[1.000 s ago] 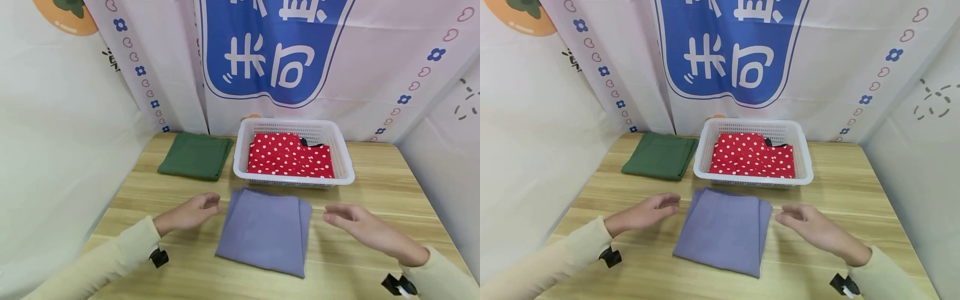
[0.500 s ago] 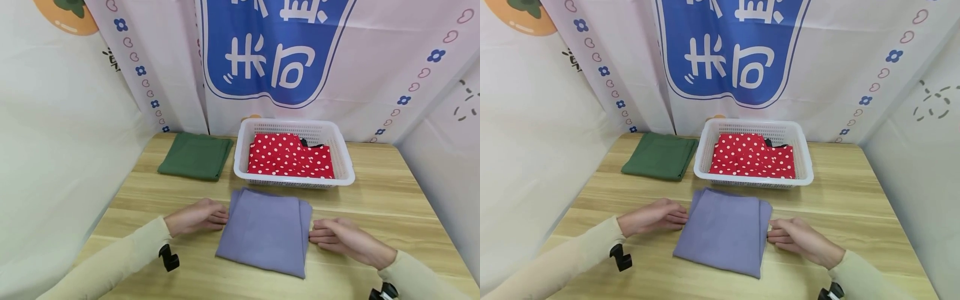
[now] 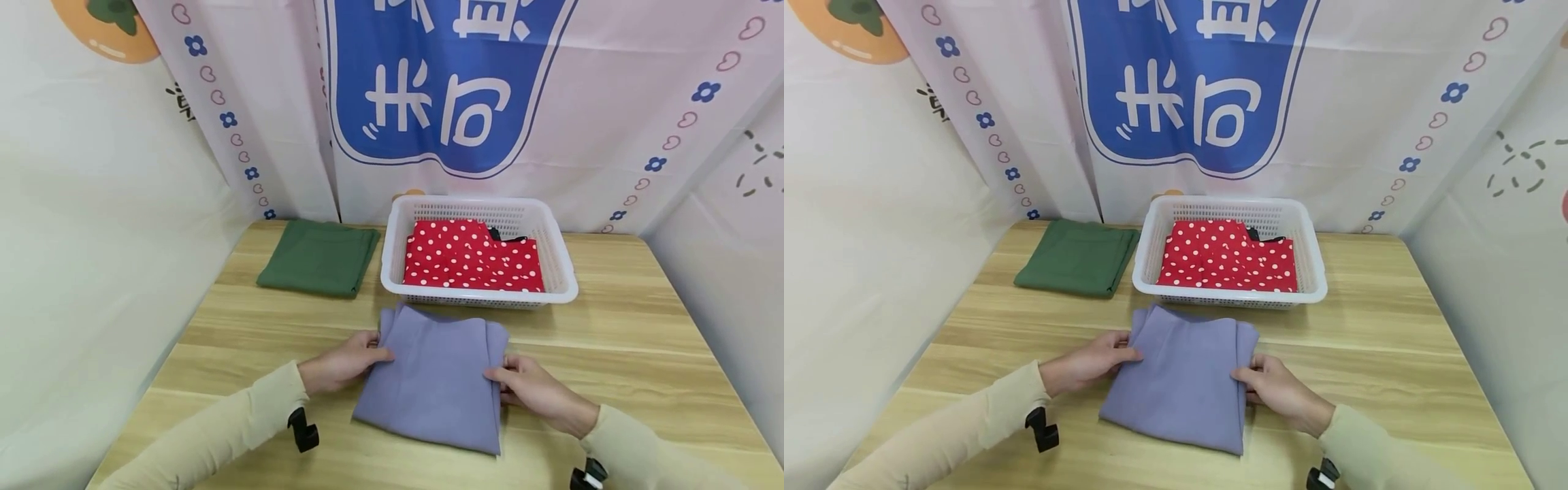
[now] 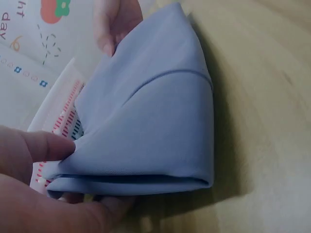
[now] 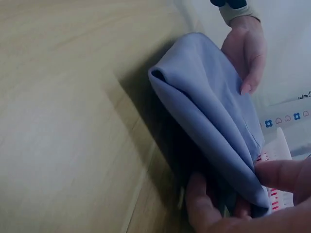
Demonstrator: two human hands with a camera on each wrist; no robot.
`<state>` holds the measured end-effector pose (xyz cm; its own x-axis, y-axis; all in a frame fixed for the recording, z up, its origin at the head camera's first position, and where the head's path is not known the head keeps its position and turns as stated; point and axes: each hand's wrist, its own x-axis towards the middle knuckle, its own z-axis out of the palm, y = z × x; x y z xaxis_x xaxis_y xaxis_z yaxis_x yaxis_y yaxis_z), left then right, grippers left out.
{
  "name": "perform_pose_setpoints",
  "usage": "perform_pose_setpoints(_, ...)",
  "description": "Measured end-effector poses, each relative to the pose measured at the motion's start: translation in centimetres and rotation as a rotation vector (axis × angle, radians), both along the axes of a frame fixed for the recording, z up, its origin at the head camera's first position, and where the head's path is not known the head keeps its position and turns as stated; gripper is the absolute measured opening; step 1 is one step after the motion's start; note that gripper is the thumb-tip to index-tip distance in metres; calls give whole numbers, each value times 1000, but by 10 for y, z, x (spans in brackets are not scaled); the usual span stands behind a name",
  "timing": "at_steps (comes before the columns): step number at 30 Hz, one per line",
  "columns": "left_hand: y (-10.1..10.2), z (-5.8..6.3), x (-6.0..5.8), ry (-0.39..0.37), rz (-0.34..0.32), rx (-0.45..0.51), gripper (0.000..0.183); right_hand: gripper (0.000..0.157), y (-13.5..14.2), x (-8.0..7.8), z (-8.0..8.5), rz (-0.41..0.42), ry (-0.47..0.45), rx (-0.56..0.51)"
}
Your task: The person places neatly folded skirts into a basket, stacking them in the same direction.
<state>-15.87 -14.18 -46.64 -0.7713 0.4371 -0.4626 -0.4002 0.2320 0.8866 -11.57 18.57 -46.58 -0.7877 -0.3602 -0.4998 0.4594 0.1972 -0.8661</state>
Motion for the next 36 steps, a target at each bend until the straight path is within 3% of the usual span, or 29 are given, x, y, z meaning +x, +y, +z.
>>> perform_pose_setpoints(5,-1,-1,7,-18,28,125,43,57,3,1,3,-7,-63,-135)
perform_pose_setpoints(12,-5,5,25,-40,61,185,41,60,14,11,16,46,-38,-169)
perform_pose_setpoints(16,-8,22,36,-41,45,234,45,61,20,20,34,97,-1,-222)
perform_pose_setpoints(23,-10,65,45,15,-2,340,48,57,28,27,75,122,75,-272)
perform_pose_setpoints(29,-11,90,36,79,1,389,48,64,28,15,100,69,126,-204)
perform_pose_setpoints(36,-8,96,2,111,61,424,59,55,25,-20,107,-54,144,-187)
